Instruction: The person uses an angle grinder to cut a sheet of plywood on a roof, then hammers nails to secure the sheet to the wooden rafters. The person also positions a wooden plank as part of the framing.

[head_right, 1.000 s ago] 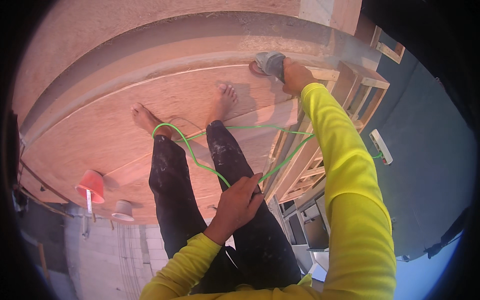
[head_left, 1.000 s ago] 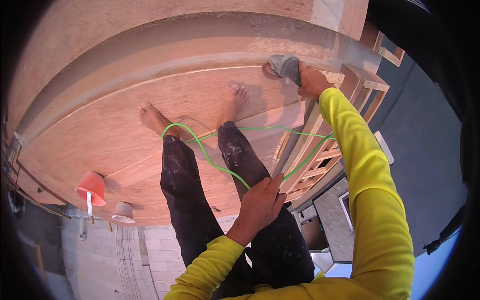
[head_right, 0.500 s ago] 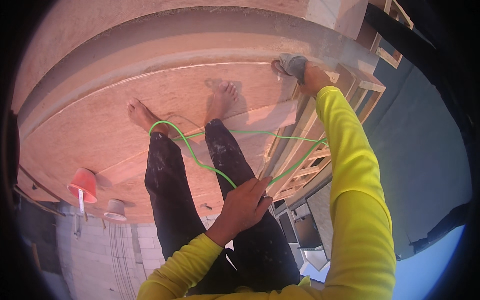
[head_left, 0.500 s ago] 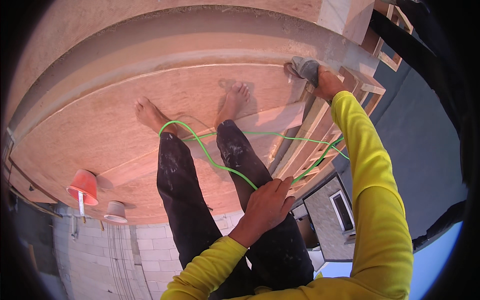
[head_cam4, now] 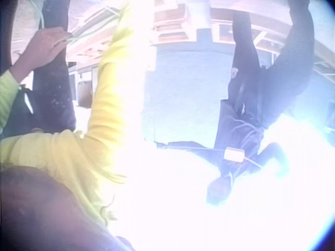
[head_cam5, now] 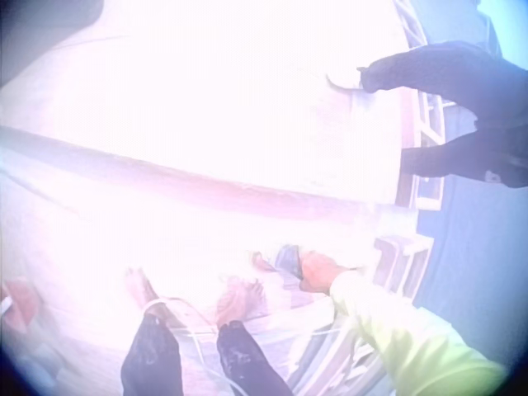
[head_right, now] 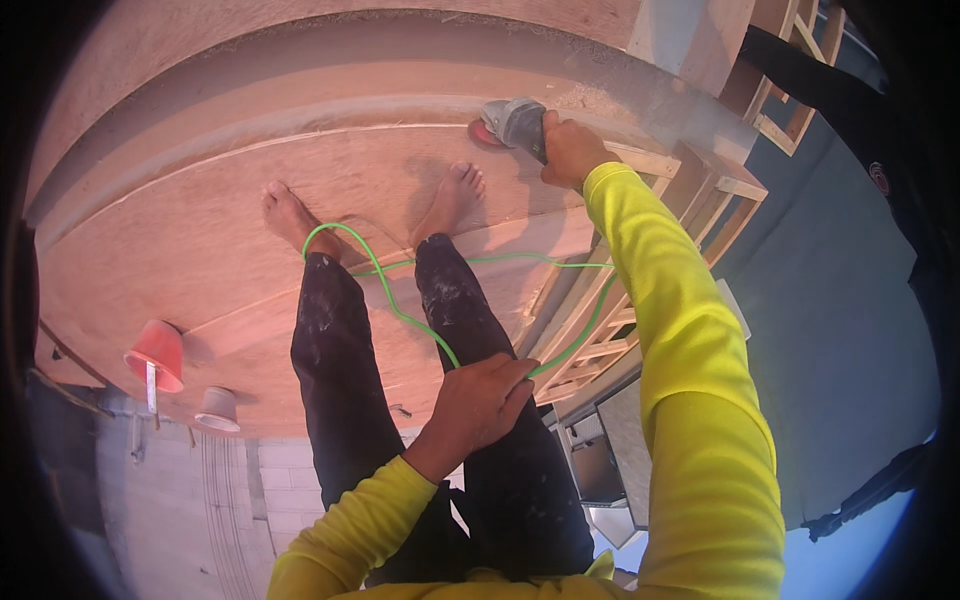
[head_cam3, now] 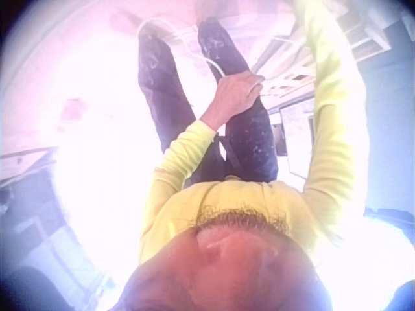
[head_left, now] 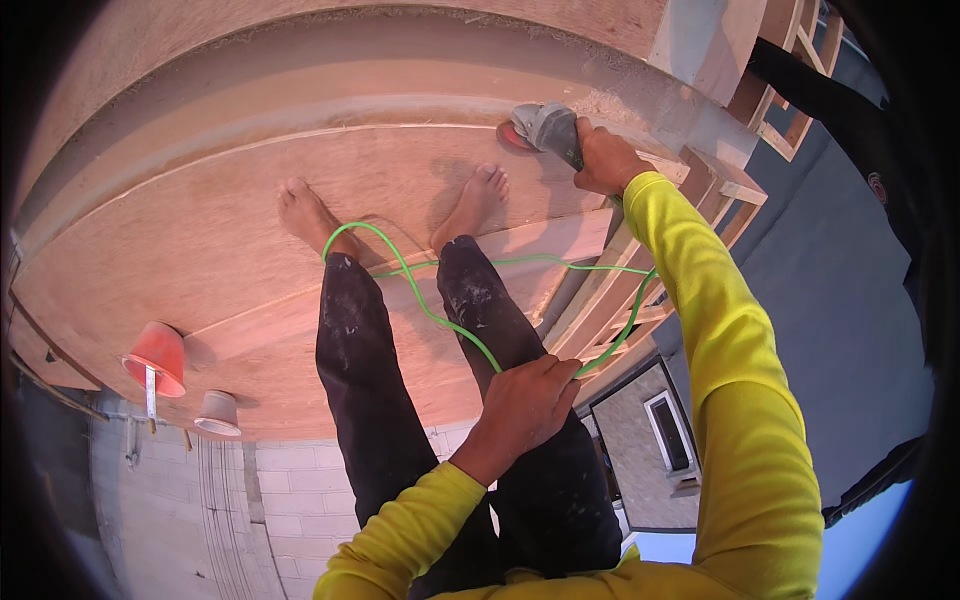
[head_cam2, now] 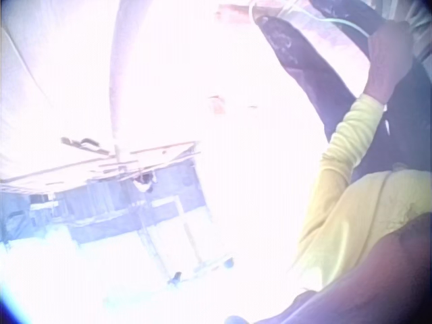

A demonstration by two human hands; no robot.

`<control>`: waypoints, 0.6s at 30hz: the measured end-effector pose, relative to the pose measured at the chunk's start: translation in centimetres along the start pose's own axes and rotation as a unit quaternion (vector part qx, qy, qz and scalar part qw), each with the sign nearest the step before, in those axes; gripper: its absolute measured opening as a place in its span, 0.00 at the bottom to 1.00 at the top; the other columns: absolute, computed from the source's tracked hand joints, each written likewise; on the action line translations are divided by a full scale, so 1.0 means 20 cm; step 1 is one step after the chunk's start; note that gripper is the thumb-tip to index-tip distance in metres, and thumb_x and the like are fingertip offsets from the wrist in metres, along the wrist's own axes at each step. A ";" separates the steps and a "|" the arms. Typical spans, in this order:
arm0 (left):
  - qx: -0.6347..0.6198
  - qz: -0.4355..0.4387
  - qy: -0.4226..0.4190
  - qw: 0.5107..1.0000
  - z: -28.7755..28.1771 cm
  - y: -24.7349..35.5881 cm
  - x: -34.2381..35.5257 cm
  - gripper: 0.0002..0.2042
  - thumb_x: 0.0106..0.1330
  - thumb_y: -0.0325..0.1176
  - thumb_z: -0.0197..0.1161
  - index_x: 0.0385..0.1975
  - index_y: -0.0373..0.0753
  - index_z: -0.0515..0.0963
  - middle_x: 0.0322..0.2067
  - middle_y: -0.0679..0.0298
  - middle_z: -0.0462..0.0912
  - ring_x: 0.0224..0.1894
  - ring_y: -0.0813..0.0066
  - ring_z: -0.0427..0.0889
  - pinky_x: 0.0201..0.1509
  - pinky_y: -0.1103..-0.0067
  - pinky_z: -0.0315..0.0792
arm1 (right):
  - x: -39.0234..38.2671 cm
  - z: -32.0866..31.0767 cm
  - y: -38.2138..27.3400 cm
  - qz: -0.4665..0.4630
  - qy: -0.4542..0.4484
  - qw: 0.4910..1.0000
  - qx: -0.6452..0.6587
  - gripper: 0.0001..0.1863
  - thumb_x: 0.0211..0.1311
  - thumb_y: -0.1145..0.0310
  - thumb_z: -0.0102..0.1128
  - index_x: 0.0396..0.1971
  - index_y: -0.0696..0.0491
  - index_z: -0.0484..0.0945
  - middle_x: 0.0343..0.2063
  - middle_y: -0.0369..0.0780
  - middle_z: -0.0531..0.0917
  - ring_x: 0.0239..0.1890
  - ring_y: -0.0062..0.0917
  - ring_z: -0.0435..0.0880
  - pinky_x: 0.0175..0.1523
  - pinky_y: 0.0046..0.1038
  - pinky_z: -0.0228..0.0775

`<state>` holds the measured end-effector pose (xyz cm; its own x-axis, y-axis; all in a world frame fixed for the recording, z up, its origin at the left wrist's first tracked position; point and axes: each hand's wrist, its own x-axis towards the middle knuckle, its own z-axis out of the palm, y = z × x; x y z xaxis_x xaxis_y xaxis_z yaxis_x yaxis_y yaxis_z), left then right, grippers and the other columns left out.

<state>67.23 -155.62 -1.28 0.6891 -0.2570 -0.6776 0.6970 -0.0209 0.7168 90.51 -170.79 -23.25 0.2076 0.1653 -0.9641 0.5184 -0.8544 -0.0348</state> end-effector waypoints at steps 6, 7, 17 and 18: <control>-0.021 0.010 -0.001 1.000 -0.02 0.04 -0.02 0.11 0.65 0.31 0.65 0.46 0.40 0.82 0.30 0.59 0.81 0.32 0.56 0.84 0.34 0.65 0.77 | -0.07 -0.06 0.08 0.064 -0.034 0.997 -0.028 0.34 0.49 0.68 0.71 0.55 0.62 0.64 0.47 0.58 0.82 0.52 0.52 0.83 0.57 0.43 0.78; -0.024 0.012 -0.002 1.000 -0.03 0.04 -0.02 0.11 0.65 0.31 0.65 0.46 0.40 0.82 0.30 0.59 0.81 0.32 0.56 0.84 0.34 0.65 0.77 | -0.06 -0.05 0.07 0.059 -0.036 0.997 -0.026 0.35 0.49 0.68 0.71 0.55 0.63 0.64 0.47 0.59 0.82 0.52 0.53 0.83 0.58 0.43 0.78; -0.049 0.030 0.004 0.998 -0.08 -0.01 -0.04 0.10 0.64 0.30 0.65 0.44 0.40 0.83 0.30 0.58 0.82 0.31 0.55 0.84 0.34 0.65 0.77 | -0.01 -0.07 -0.11 0.039 -0.033 0.999 -0.017 0.35 0.47 0.68 0.72 0.54 0.63 0.65 0.46 0.58 0.83 0.52 0.50 0.84 0.58 0.42 0.77; -0.055 0.028 0.006 0.998 -0.07 0.00 -0.05 0.10 0.64 0.30 0.64 0.44 0.40 0.83 0.30 0.58 0.82 0.31 0.55 0.84 0.34 0.65 0.77 | -0.03 -0.07 -0.08 0.051 -0.035 0.998 -0.019 0.35 0.47 0.68 0.72 0.54 0.63 0.65 0.46 0.58 0.83 0.52 0.50 0.84 0.58 0.42 0.77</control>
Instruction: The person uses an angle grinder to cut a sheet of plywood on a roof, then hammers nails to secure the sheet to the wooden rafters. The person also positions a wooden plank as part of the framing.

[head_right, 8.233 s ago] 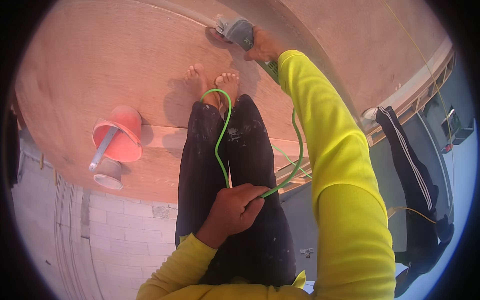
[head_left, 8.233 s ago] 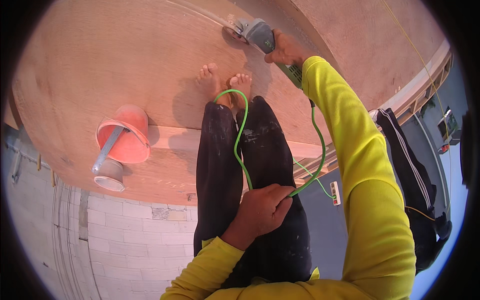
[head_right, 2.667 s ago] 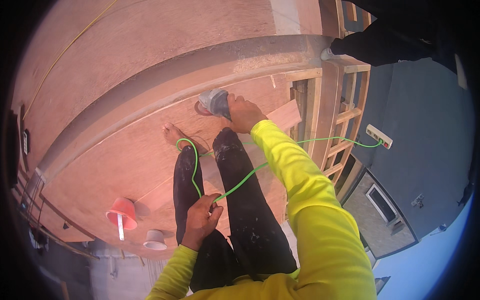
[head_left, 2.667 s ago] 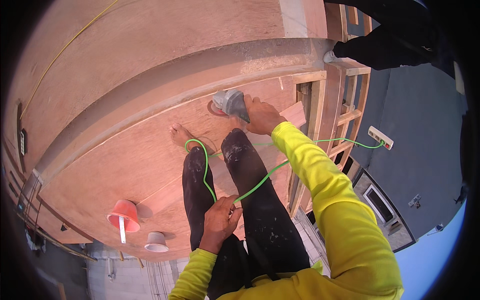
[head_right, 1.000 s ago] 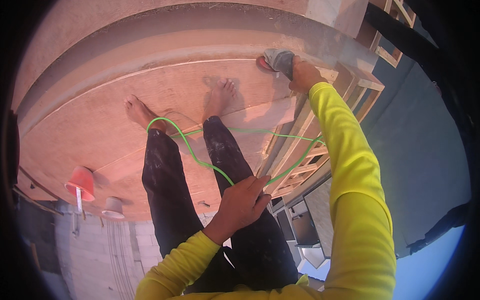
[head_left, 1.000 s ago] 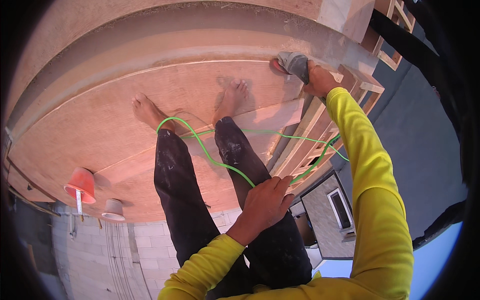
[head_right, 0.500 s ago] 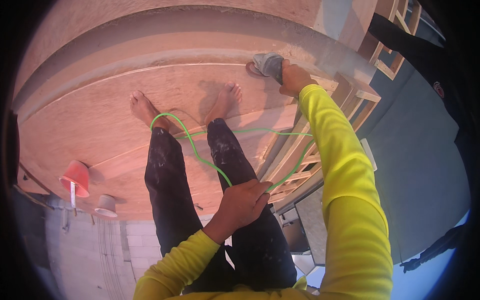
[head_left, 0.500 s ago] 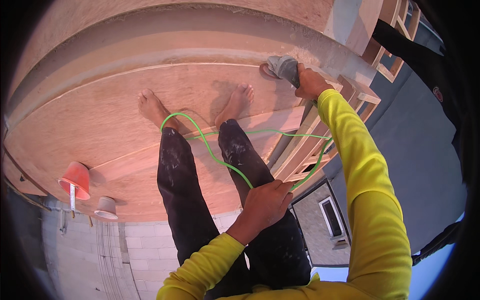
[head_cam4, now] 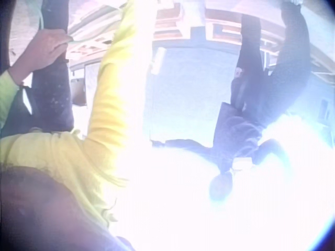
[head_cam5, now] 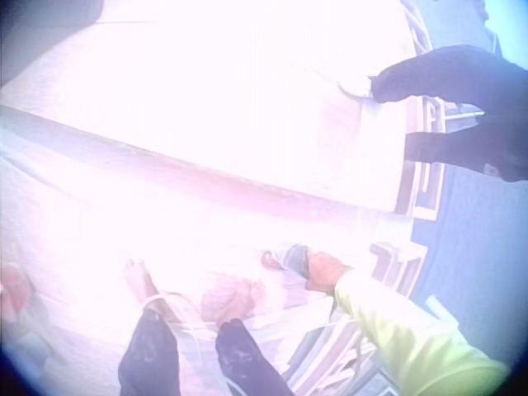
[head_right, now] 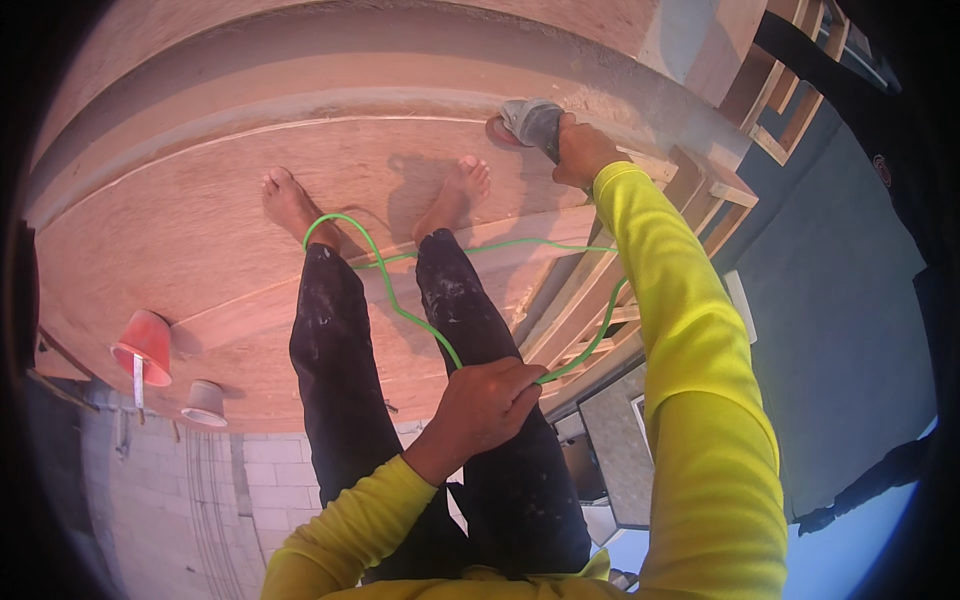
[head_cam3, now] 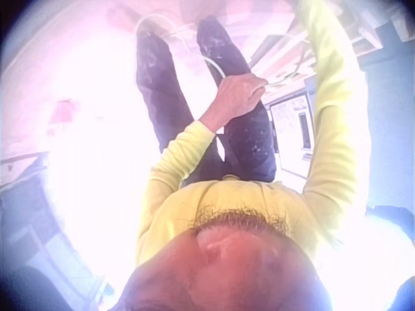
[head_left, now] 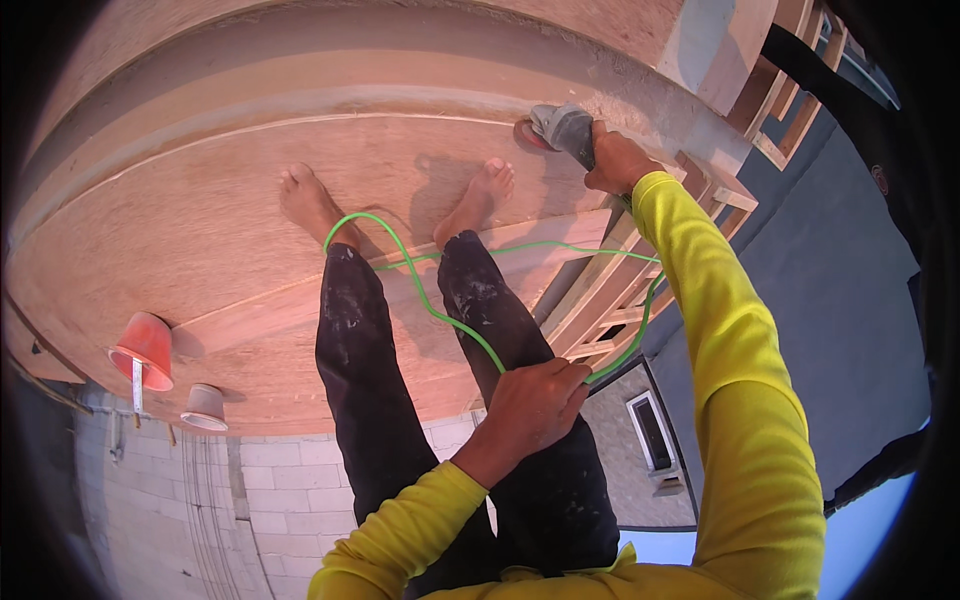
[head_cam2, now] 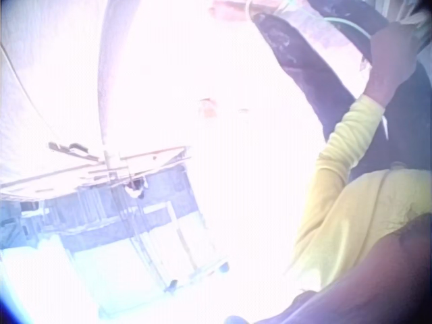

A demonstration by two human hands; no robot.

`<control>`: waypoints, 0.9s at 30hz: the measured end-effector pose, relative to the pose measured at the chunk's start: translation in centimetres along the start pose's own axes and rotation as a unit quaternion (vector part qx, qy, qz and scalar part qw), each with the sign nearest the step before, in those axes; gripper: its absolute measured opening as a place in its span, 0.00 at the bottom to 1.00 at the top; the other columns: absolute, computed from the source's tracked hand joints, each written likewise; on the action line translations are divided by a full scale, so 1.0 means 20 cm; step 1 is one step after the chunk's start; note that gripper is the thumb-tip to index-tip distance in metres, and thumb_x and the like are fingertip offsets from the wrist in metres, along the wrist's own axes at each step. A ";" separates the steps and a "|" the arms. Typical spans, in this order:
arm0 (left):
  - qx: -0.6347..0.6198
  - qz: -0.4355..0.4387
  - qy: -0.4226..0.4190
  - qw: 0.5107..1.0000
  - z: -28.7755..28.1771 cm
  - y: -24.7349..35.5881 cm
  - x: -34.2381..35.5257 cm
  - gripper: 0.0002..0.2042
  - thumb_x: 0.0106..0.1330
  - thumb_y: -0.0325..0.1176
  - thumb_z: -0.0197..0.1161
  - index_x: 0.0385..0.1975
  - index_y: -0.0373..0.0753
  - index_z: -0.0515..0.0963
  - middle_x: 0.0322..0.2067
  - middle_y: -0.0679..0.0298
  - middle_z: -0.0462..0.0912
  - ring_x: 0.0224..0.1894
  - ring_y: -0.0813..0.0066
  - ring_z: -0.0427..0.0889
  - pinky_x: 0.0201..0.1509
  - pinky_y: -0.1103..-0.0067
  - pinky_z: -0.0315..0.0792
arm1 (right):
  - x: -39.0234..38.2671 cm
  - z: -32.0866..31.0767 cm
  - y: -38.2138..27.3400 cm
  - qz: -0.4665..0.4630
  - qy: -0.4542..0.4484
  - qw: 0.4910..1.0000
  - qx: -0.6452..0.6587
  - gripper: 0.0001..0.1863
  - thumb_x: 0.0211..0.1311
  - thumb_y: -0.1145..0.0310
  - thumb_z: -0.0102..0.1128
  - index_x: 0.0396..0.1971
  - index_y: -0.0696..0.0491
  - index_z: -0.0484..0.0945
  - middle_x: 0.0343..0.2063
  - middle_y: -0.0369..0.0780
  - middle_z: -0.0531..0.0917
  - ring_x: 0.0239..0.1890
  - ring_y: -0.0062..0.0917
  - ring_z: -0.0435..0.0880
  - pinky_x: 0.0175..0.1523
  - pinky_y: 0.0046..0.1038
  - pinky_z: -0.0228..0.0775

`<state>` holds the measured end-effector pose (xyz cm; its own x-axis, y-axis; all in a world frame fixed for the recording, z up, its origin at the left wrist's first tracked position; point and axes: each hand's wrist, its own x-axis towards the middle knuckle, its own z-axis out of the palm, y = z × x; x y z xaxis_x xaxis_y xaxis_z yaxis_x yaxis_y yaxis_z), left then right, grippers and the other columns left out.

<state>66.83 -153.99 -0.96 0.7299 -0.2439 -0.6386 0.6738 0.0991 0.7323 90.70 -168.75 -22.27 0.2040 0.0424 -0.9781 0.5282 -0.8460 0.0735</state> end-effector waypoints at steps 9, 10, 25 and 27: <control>-0.026 0.007 -0.017 1.000 -0.04 0.03 -0.02 0.10 0.64 0.31 0.64 0.43 0.39 0.83 0.30 0.57 0.82 0.31 0.54 0.84 0.35 0.64 0.78 | 0.03 0.01 -0.15 -0.040 0.012 0.999 0.018 0.38 0.47 0.67 0.71 0.55 0.66 0.62 0.45 0.62 0.81 0.51 0.55 0.83 0.57 0.45 0.76; -0.026 0.007 -0.018 0.999 -0.04 0.03 -0.01 0.09 0.64 0.31 0.64 0.43 0.39 0.83 0.30 0.57 0.82 0.31 0.53 0.84 0.35 0.63 0.78 | 0.04 -0.02 -0.24 -0.051 0.005 0.998 0.020 0.37 0.47 0.67 0.71 0.55 0.65 0.62 0.44 0.63 0.81 0.51 0.55 0.83 0.58 0.45 0.76; -0.008 0.003 -0.049 0.999 -0.06 0.02 -0.03 0.08 0.64 0.30 0.63 0.41 0.37 0.83 0.30 0.55 0.83 0.33 0.52 0.84 0.37 0.63 0.78 | -0.03 -0.03 -0.14 0.003 0.002 1.000 0.005 0.34 0.48 0.71 0.69 0.54 0.68 0.64 0.43 0.61 0.83 0.52 0.51 0.84 0.58 0.41 0.77; -0.010 0.000 -0.048 0.999 -0.06 0.01 -0.03 0.09 0.65 0.30 0.63 0.41 0.37 0.83 0.30 0.54 0.83 0.33 0.52 0.84 0.37 0.63 0.78 | -0.05 -0.01 -0.10 0.001 0.011 1.000 0.005 0.34 0.48 0.71 0.69 0.54 0.68 0.64 0.44 0.61 0.83 0.52 0.51 0.84 0.57 0.41 0.78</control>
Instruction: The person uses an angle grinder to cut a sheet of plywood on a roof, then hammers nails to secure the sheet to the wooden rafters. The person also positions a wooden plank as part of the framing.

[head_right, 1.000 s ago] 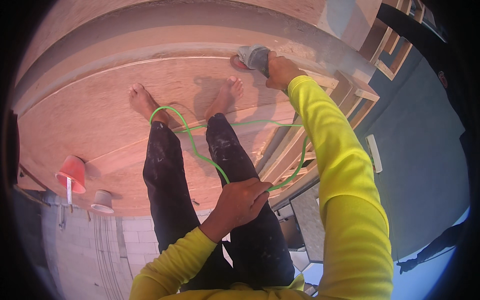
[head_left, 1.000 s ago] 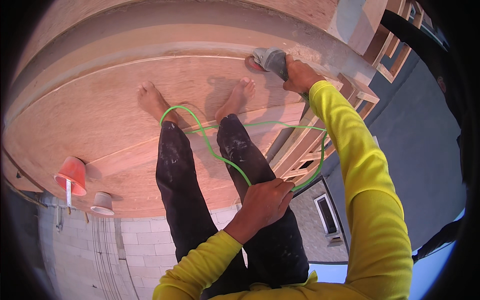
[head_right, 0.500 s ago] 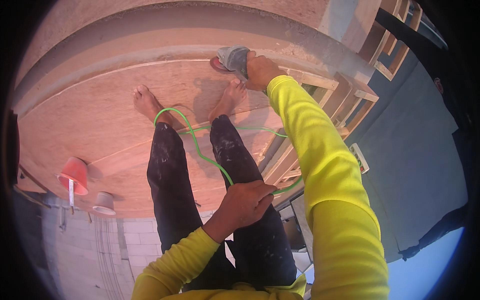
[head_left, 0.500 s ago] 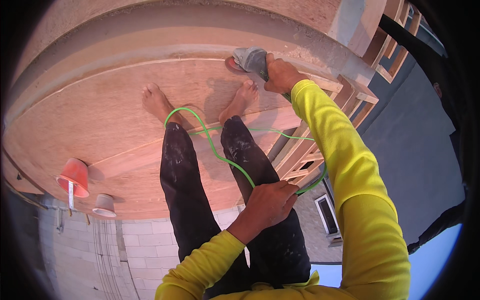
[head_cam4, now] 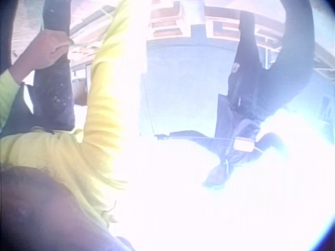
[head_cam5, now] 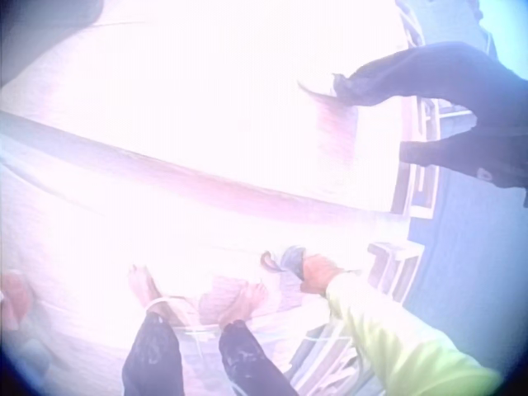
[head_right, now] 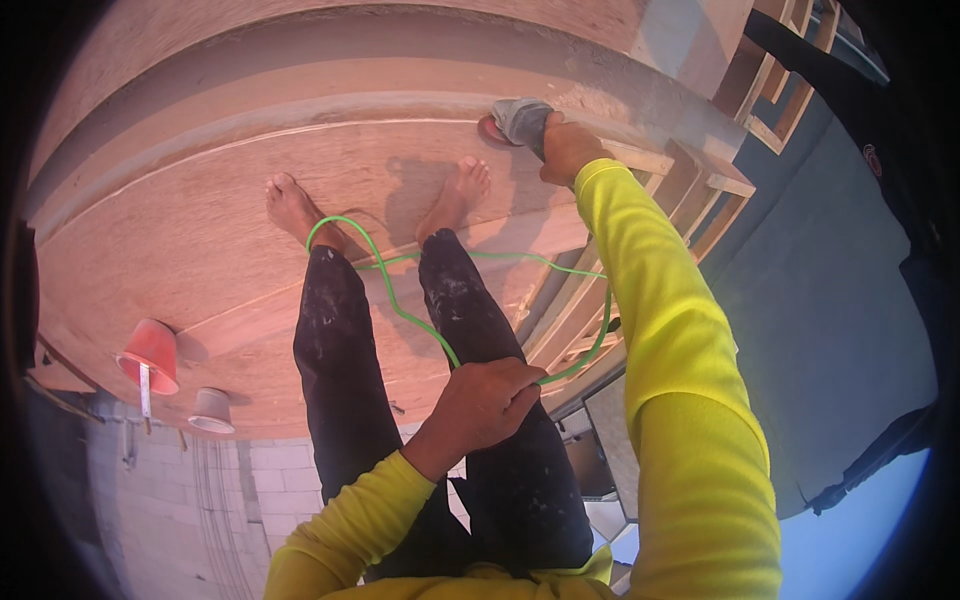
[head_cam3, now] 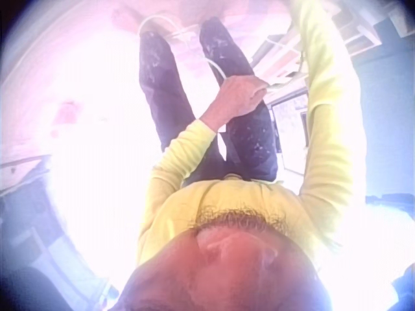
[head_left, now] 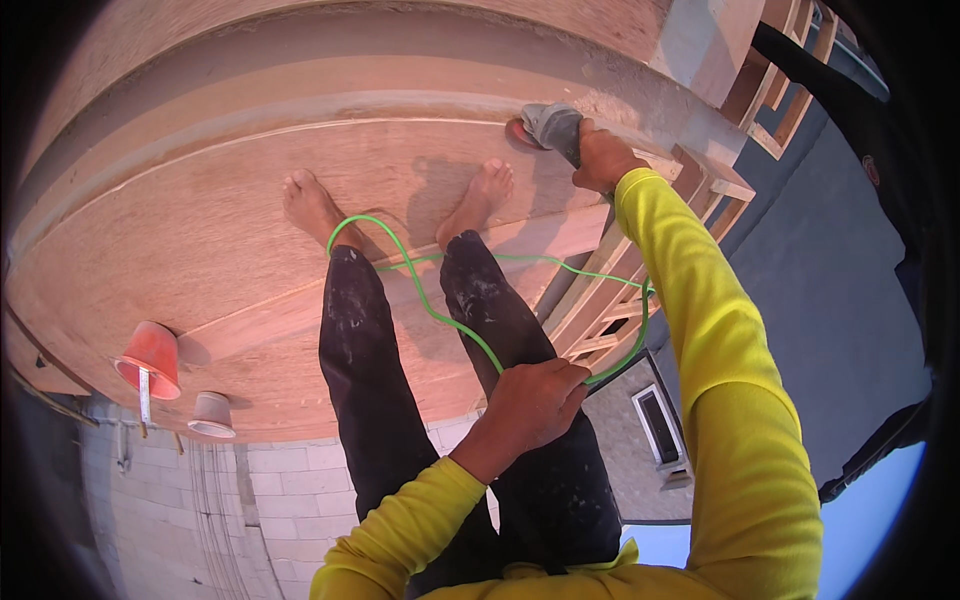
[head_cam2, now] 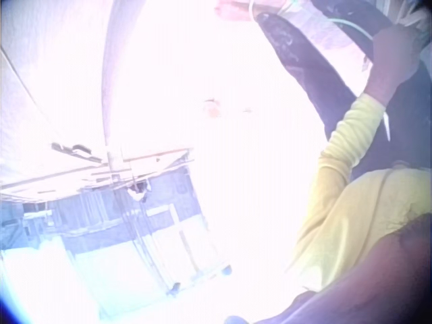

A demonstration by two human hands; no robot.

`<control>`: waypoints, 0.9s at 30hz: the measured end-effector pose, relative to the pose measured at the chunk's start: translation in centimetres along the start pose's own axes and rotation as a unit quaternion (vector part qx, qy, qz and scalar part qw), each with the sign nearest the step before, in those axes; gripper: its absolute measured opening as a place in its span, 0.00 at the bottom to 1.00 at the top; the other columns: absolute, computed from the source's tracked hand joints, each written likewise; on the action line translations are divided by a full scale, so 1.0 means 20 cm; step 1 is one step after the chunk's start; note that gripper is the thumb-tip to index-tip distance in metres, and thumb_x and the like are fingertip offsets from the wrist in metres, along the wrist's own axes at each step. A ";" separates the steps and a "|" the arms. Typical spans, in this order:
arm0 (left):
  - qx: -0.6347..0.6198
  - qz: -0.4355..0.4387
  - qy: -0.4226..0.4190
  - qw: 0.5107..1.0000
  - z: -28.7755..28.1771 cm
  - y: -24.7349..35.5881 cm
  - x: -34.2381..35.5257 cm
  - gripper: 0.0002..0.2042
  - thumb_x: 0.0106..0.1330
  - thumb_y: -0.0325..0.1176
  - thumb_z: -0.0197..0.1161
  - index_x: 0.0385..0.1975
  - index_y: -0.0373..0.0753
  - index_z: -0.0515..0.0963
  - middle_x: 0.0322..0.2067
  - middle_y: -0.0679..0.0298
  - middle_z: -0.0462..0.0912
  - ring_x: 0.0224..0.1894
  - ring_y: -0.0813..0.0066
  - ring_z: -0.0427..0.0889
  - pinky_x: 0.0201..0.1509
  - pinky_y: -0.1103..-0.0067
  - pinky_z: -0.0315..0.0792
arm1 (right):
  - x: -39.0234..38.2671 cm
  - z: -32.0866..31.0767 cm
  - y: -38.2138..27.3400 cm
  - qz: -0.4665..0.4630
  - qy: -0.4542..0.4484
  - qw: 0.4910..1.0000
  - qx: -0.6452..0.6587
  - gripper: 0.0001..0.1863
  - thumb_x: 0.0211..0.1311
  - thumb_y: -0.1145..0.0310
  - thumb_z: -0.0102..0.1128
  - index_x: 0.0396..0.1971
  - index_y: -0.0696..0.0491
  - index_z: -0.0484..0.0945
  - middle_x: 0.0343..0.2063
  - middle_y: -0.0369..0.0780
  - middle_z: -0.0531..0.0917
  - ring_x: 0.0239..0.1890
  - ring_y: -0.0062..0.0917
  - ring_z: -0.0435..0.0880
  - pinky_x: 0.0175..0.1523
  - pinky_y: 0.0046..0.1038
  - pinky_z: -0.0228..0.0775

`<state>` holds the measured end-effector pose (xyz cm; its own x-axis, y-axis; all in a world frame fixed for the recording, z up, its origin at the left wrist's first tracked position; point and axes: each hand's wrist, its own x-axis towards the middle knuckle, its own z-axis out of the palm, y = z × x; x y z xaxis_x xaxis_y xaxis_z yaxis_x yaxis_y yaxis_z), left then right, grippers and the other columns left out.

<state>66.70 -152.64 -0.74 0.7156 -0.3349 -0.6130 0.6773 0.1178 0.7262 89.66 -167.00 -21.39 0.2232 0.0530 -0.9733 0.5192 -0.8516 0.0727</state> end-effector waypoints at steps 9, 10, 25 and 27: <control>0.015 -0.031 -0.021 0.999 0.07 -0.01 0.05 0.12 0.65 0.32 0.62 0.46 0.38 0.83 0.33 0.54 0.84 0.35 0.52 0.84 0.39 0.63 0.77 | -0.01 0.05 0.25 0.040 -0.006 0.999 0.006 0.33 0.49 0.73 0.68 0.54 0.69 0.64 0.45 0.60 0.83 0.53 0.51 0.84 0.57 0.40 0.78; 0.016 -0.034 -0.020 0.999 0.08 -0.02 0.06 0.12 0.65 0.32 0.62 0.47 0.38 0.82 0.34 0.54 0.84 0.35 0.52 0.84 0.39 0.63 0.77 | -0.02 0.06 0.27 0.046 -0.007 0.999 0.006 0.33 0.49 0.73 0.68 0.54 0.69 0.64 0.45 0.60 0.83 0.53 0.51 0.84 0.57 0.40 0.78; 0.051 -0.045 -0.033 0.997 0.30 0.02 0.25 0.21 0.64 0.33 0.64 0.58 0.38 0.76 0.32 0.57 0.81 0.35 0.57 0.84 0.39 0.65 0.77 | -0.03 0.19 0.80 0.062 0.003 0.998 0.005 0.36 0.50 0.66 0.72 0.56 0.66 0.66 0.49 0.59 0.83 0.54 0.49 0.84 0.58 0.41 0.78; 0.053 -0.047 -0.034 0.997 0.32 0.03 0.27 0.22 0.64 0.33 0.65 0.59 0.38 0.75 0.32 0.58 0.81 0.35 0.57 0.84 0.40 0.65 0.77 | -0.01 0.21 0.85 0.102 0.008 0.994 0.034 0.36 0.45 0.68 0.73 0.56 0.63 0.68 0.50 0.59 0.82 0.57 0.50 0.82 0.61 0.41 0.75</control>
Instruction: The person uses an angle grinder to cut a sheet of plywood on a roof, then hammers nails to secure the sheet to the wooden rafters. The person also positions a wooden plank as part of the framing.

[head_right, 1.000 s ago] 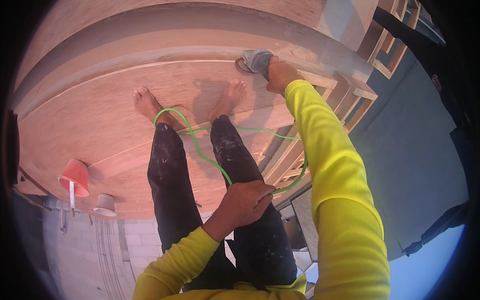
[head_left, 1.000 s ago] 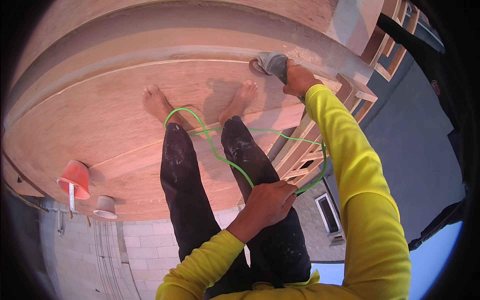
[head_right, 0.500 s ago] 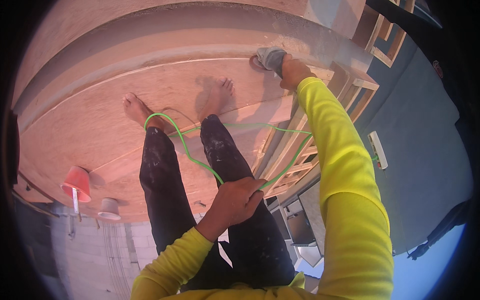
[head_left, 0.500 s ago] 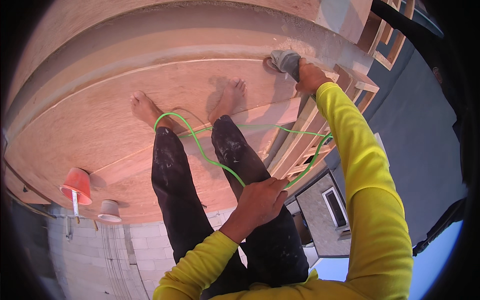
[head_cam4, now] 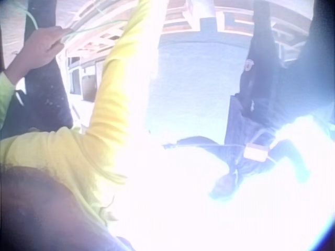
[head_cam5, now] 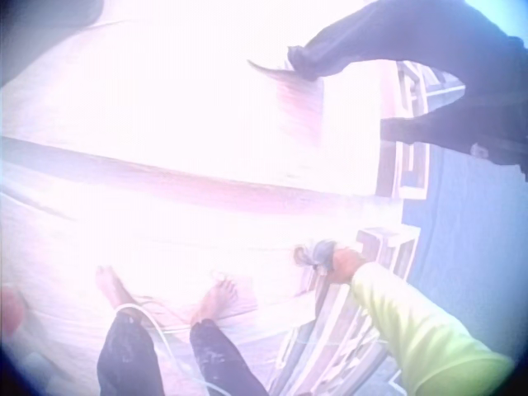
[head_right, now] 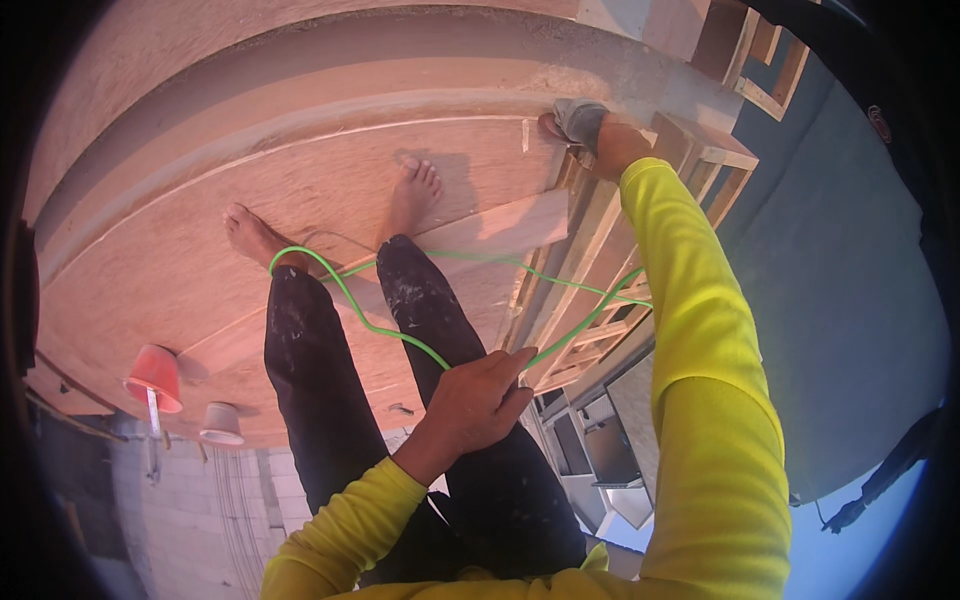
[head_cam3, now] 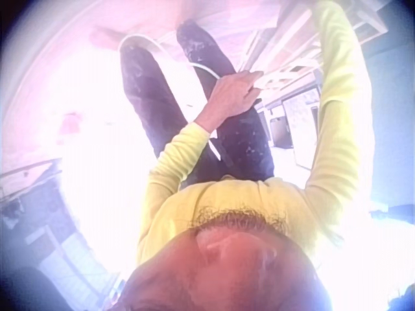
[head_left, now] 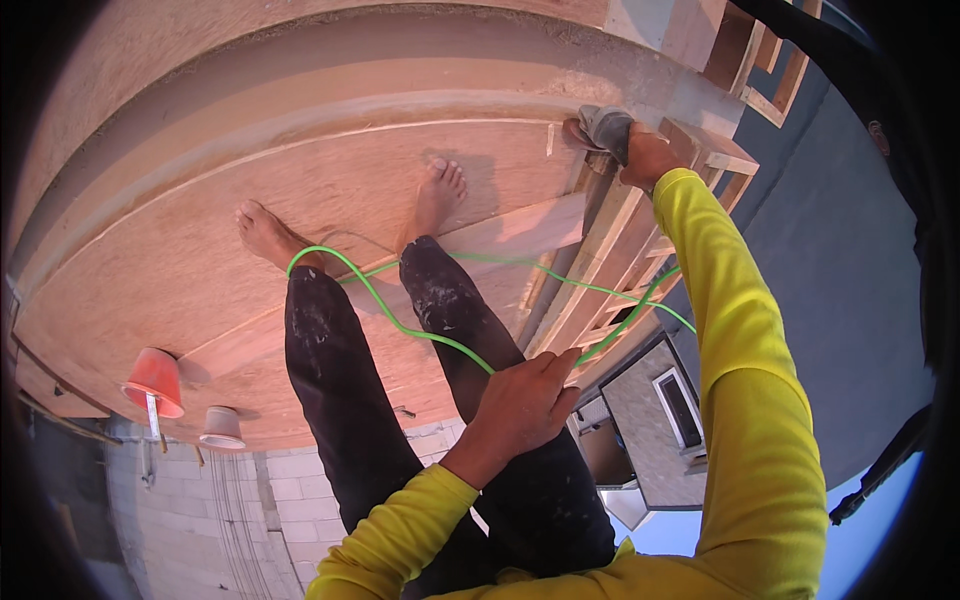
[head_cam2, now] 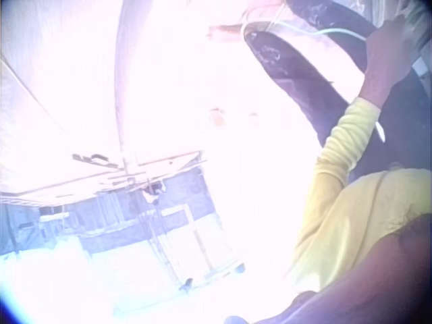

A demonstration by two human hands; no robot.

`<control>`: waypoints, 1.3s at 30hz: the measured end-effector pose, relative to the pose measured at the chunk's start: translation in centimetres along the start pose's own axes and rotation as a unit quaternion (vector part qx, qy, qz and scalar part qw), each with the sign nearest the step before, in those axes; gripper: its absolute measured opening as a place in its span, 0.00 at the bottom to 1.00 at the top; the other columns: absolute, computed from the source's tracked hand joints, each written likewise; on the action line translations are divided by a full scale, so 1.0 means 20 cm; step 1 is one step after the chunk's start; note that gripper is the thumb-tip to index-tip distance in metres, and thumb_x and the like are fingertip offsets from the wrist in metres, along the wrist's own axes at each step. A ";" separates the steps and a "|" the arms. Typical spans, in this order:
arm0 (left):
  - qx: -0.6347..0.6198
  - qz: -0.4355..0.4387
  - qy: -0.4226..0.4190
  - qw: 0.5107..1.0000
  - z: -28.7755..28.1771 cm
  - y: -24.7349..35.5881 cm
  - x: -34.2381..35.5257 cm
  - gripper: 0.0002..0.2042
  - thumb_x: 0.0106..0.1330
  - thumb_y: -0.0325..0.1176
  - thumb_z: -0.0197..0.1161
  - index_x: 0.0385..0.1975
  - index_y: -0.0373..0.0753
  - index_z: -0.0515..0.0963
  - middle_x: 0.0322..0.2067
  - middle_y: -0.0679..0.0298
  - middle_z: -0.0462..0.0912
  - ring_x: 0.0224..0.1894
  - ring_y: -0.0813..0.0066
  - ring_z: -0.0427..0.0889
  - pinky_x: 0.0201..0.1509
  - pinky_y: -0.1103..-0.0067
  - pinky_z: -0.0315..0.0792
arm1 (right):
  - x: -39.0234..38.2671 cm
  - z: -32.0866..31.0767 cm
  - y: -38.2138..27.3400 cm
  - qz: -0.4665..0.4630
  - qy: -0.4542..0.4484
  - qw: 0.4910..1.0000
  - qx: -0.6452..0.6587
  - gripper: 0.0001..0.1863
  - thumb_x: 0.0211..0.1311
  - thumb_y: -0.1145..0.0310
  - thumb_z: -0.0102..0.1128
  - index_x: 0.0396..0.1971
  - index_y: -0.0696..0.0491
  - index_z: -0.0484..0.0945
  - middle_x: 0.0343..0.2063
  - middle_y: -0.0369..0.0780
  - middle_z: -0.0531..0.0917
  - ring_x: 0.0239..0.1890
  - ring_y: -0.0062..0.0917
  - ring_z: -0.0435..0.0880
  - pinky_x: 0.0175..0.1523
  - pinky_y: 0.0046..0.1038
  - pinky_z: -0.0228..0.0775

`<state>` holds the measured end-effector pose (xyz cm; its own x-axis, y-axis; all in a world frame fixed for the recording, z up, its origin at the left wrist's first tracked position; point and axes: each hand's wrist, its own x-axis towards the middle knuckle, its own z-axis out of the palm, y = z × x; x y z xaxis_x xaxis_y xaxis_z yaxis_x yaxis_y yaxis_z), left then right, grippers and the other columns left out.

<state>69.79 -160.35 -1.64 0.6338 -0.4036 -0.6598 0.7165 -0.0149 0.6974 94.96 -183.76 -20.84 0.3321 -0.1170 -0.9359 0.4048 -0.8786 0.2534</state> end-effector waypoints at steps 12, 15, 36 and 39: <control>0.005 -0.005 -0.003 1.000 0.01 0.01 0.03 0.17 0.63 0.33 0.66 0.52 0.40 0.79 0.31 0.57 0.81 0.33 0.55 0.83 0.37 0.65 0.77 | 0.02 -0.03 -0.17 -0.105 0.000 0.994 0.009 0.35 0.47 0.70 0.71 0.54 0.63 0.64 0.45 0.62 0.80 0.51 0.55 0.83 0.57 0.44 0.77; 0.020 -0.022 0.029 0.999 -0.04 -0.02 -0.03 0.14 0.61 0.31 0.66 0.46 0.38 0.81 0.31 0.57 0.81 0.33 0.53 0.83 0.37 0.65 0.77 | -0.15 -0.08 -0.38 -0.152 0.064 0.983 0.084 0.30 0.52 0.72 0.67 0.53 0.66 0.66 0.43 0.60 0.81 0.50 0.52 0.84 0.56 0.43 0.78; 0.509 0.059 -0.182 0.839 -0.66 0.33 -0.80 0.19 0.59 0.29 0.69 0.51 0.38 0.77 0.45 0.52 0.81 0.50 0.49 0.79 0.57 0.62 0.74 | -2.19 0.37 -0.65 0.032 0.290 0.460 0.838 0.47 0.48 0.69 0.74 0.67 0.64 0.58 0.54 0.56 0.77 0.57 0.47 0.79 0.63 0.40 0.70; 0.536 0.040 -0.181 0.824 -0.81 0.41 -1.01 0.21 0.62 0.29 0.67 0.56 0.38 0.75 0.49 0.50 0.80 0.53 0.48 0.79 0.59 0.62 0.74 | -2.49 0.59 -0.79 0.120 0.357 0.317 0.871 0.38 0.52 0.70 0.73 0.63 0.61 0.65 0.46 0.45 0.82 0.51 0.34 0.84 0.56 0.34 0.74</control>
<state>67.61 -137.45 12.93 0.3994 -0.6857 -0.6085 -0.1153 -0.6960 0.7087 61.97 -169.61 18.87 0.5353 -0.6881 -0.4899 -0.5817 0.1202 -0.8045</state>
